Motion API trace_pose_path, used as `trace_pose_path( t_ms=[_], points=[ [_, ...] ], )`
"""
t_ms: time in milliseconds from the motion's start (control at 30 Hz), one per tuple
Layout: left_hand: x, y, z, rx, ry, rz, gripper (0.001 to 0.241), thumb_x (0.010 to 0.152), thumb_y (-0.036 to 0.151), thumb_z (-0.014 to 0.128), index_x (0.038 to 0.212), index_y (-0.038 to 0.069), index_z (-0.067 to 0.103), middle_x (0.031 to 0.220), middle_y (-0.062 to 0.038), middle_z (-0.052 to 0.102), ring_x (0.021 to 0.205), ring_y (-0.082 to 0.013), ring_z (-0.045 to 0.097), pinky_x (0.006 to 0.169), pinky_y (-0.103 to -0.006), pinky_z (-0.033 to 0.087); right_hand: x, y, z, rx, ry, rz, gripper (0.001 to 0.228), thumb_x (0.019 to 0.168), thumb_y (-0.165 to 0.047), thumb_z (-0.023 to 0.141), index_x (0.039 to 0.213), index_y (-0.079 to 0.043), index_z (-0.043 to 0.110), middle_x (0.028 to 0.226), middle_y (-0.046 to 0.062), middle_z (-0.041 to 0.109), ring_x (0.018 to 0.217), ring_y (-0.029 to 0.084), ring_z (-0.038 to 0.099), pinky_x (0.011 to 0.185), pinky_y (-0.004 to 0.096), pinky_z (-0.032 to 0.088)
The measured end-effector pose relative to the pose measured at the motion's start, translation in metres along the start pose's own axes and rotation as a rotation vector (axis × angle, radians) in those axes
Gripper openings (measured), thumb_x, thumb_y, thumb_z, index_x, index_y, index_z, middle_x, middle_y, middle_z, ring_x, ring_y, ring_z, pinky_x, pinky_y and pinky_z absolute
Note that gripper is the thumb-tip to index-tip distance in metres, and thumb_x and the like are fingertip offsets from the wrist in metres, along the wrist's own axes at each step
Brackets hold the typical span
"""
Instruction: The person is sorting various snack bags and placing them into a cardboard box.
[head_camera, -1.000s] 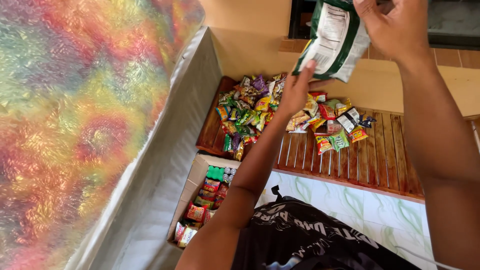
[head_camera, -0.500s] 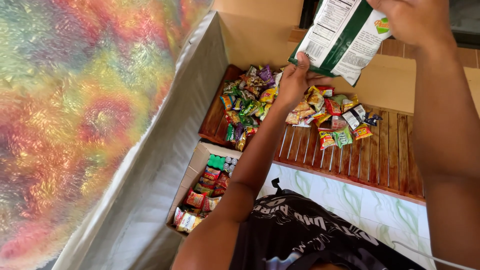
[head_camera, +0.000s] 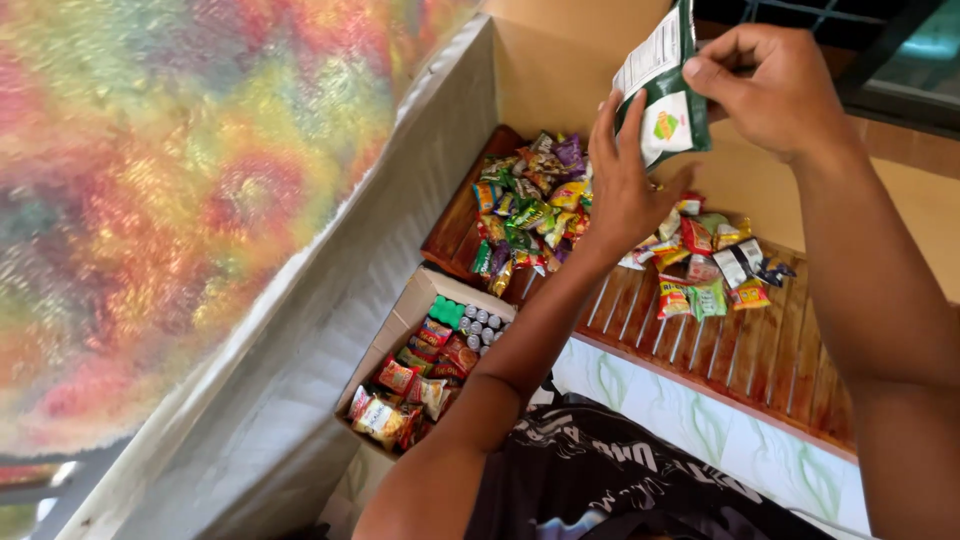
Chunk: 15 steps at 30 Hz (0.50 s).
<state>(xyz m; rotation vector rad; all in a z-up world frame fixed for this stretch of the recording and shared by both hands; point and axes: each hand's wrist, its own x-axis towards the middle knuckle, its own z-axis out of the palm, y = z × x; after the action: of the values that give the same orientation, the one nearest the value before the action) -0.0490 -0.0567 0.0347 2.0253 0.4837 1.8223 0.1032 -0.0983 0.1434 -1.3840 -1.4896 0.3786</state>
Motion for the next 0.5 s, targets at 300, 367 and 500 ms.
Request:
trace_pose_path(
  t_ms=[300, 367, 500],
  points=[
    [-0.056, -0.076, -0.035, -0.620, 0.119, -0.532, 0.046, 0.098, 0.004, 0.062, 0.140, 0.003, 0.045, 0.127, -0.011, 0.063, 0.115, -0.0207, 0.060, 0.099, -0.0344, 0.051, 0.009, 0.075, 0.054, -0.050, -0.050, -0.196, 0.032, 0.106, -0.026, 0.074, 0.121, 0.001, 0.068, 0.108, 0.010, 0.073, 0.098, 0.017, 0.068, 0.088, 0.032, 0.056],
    [-0.064, -0.081, -0.057, -0.654, 0.183, -0.623, 0.048, 0.093, 0.006, 0.062, 0.139, 0.006, 0.045, 0.122, -0.009, 0.064, 0.112, -0.0202, 0.059, 0.097, -0.0337, 0.050, 0.013, 0.096, 0.077, -0.074, -0.098, -0.208, 0.044, 0.101, -0.028, 0.075, 0.130, 0.002, 0.062, 0.117, 0.013, 0.068, 0.106, 0.019, 0.065, 0.086, 0.034, 0.056],
    [-0.133, -0.130, -0.112, -0.726, 0.188, -0.791, 0.045, 0.095, 0.013, 0.062, 0.137, 0.006, 0.050, 0.121, -0.008, 0.062, 0.111, -0.0184, 0.057, 0.098, -0.0324, 0.047, 0.005, 0.156, 0.148, 0.255, -0.489, -0.045, 0.060, 0.100, -0.037, 0.069, 0.145, -0.001, 0.051, 0.136, 0.011, 0.064, 0.118, 0.018, 0.063, 0.099, 0.033, 0.053]
  ],
)
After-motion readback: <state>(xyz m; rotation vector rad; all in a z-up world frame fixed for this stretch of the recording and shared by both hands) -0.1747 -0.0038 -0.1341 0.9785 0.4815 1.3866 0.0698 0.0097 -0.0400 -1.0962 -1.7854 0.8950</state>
